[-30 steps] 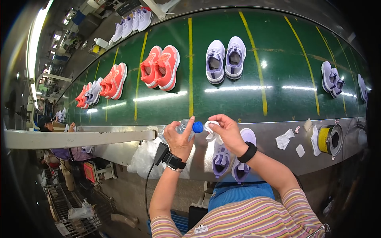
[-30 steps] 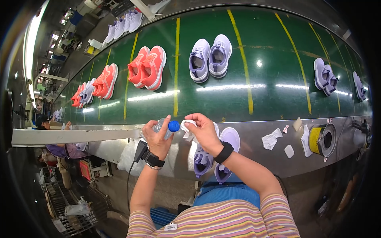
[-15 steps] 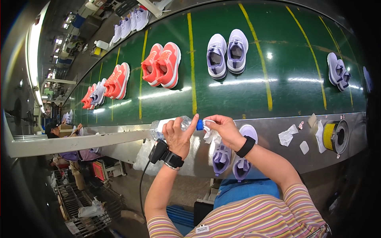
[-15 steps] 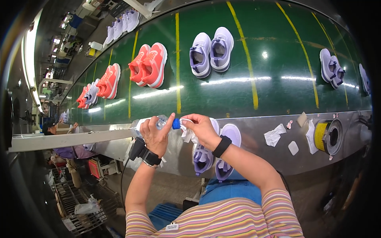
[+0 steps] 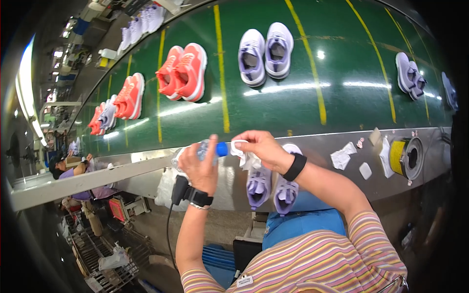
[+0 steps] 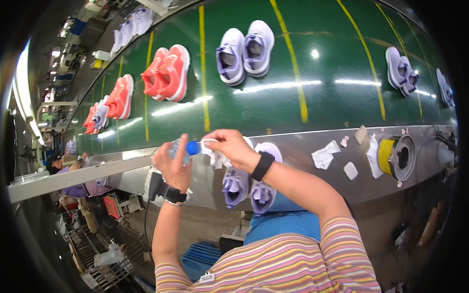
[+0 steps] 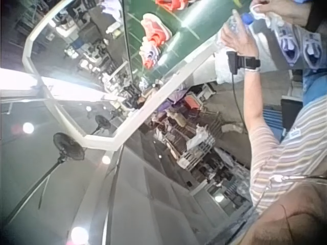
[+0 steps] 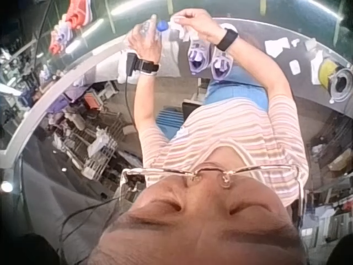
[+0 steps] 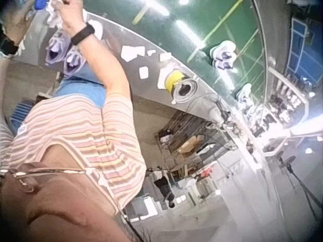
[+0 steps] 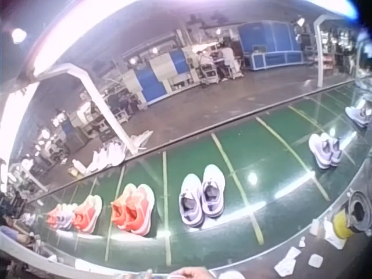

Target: Cleaning and inspecting newly manufactured shoes on a conveyor belt using a cloth and solvent.

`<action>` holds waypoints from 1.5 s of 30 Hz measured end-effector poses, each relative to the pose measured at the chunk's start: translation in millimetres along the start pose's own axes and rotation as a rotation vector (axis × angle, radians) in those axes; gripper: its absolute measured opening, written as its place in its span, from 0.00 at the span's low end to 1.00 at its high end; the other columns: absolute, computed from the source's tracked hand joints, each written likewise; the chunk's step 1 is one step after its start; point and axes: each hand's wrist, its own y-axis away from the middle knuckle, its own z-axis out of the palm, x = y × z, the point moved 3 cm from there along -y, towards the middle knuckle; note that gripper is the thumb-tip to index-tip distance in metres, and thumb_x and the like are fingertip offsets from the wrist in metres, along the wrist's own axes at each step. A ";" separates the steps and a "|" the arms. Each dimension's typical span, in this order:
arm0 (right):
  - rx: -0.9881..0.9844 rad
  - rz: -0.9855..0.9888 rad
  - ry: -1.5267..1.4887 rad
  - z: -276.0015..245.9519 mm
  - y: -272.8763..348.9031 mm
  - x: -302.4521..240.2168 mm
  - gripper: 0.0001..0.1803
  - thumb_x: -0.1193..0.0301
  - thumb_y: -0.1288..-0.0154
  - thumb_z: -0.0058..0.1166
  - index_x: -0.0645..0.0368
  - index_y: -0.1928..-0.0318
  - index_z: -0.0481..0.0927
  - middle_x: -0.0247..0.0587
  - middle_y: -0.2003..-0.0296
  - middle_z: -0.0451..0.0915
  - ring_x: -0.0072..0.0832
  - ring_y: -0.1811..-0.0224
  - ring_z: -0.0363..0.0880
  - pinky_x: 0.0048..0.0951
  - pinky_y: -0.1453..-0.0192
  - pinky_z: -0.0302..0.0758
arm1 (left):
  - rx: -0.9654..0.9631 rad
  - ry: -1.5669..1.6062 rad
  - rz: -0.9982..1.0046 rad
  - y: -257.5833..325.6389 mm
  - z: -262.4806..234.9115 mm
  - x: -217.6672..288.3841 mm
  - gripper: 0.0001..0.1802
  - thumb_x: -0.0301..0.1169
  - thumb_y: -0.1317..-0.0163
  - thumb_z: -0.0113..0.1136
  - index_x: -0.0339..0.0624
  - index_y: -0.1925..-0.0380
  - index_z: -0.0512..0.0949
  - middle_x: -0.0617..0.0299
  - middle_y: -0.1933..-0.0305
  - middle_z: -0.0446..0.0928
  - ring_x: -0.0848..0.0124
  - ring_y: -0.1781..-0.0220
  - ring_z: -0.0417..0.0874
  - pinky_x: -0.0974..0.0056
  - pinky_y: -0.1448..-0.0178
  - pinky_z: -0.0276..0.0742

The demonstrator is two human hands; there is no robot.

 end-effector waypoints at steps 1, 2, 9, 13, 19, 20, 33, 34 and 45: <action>-0.022 -0.016 0.017 -5.5 2.1 -12.9 0.09 0.74 0.43 0.57 0.64 0.61 0.79 0.32 0.69 0.78 0.15 0.68 0.73 0.18 0.64 0.71 | 0.005 0.088 -0.116 5.7 1.2 -6.2 0.41 0.25 0.68 0.70 0.56 0.45 0.70 0.57 0.52 0.65 0.59 0.48 0.66 0.55 0.44 0.58; -0.043 -0.031 0.035 -11.9 6.7 -28.3 0.09 0.74 0.43 0.57 0.64 0.62 0.79 0.33 0.69 0.79 0.15 0.68 0.74 0.18 0.63 0.71 | 0.009 0.177 -0.232 13.0 3.9 -13.2 0.43 0.24 0.68 0.72 0.51 0.44 0.68 0.55 0.51 0.66 0.59 0.48 0.67 0.55 0.42 0.59; 0.116 -0.084 0.650 -111.0 57.9 -77.7 0.09 0.75 0.44 0.56 0.63 0.62 0.79 0.36 0.67 0.80 0.20 0.64 0.76 0.21 0.58 0.72 | 0.120 0.983 -0.918 99.2 69.4 -66.5 0.39 0.23 0.55 0.68 0.36 0.42 0.59 0.55 0.43 0.63 0.67 0.44 0.68 0.63 0.39 0.63; 0.080 -0.183 1.029 -123.3 58.1 -42.5 0.08 0.74 0.47 0.56 0.59 0.64 0.78 0.44 0.65 0.77 0.38 0.62 0.76 0.31 0.56 0.72 | 0.151 1.109 -1.078 109.6 67.0 -56.2 0.42 0.23 0.53 0.67 0.36 0.40 0.55 0.54 0.40 0.60 0.64 0.41 0.65 0.60 0.39 0.62; -0.014 -0.258 1.106 -130.9 45.1 -16.9 0.08 0.77 0.47 0.53 0.60 0.64 0.78 0.44 0.65 0.75 0.41 0.61 0.75 0.33 0.56 0.71 | -0.038 0.818 -0.765 84.7 -24.3 77.7 0.37 0.22 0.50 0.58 0.35 0.40 0.54 0.49 0.40 0.56 0.57 0.39 0.61 0.55 0.37 0.59; -0.037 -0.268 1.130 -129.8 44.1 -18.2 0.08 0.77 0.47 0.52 0.60 0.64 0.78 0.45 0.65 0.75 0.42 0.60 0.75 0.34 0.55 0.71 | -0.332 0.666 -0.395 75.7 -34.6 105.9 0.38 0.24 0.52 0.62 0.34 0.40 0.57 0.46 0.35 0.52 0.54 0.36 0.60 0.51 0.36 0.58; -0.378 -0.031 1.372 -107.1 1.9 -22.4 0.09 0.80 0.48 0.49 0.65 0.65 0.79 0.50 0.66 0.74 0.47 0.64 0.75 0.39 0.58 0.72 | -0.653 0.454 -0.308 72.5 39.2 189.4 0.40 0.28 0.58 0.66 0.47 0.40 0.63 0.39 0.36 0.53 0.46 0.46 0.67 0.52 0.50 0.71; -0.390 -0.026 1.371 -109.5 3.5 -19.9 0.09 0.80 0.48 0.49 0.65 0.65 0.79 0.50 0.66 0.74 0.47 0.64 0.75 0.39 0.58 0.72 | -0.656 0.453 -0.320 74.0 39.8 189.0 0.40 0.28 0.58 0.66 0.47 0.40 0.63 0.39 0.36 0.53 0.46 0.46 0.67 0.52 0.50 0.71; -0.429 -0.181 1.282 -117.5 8.2 -22.3 0.09 0.84 0.49 0.52 0.65 0.66 0.78 0.45 0.68 0.75 0.41 0.64 0.75 0.34 0.62 0.73 | -0.650 0.453 -0.335 71.0 41.8 187.8 0.36 0.28 0.53 0.61 0.50 0.40 0.63 0.43 0.36 0.56 0.48 0.46 0.68 0.52 0.57 0.73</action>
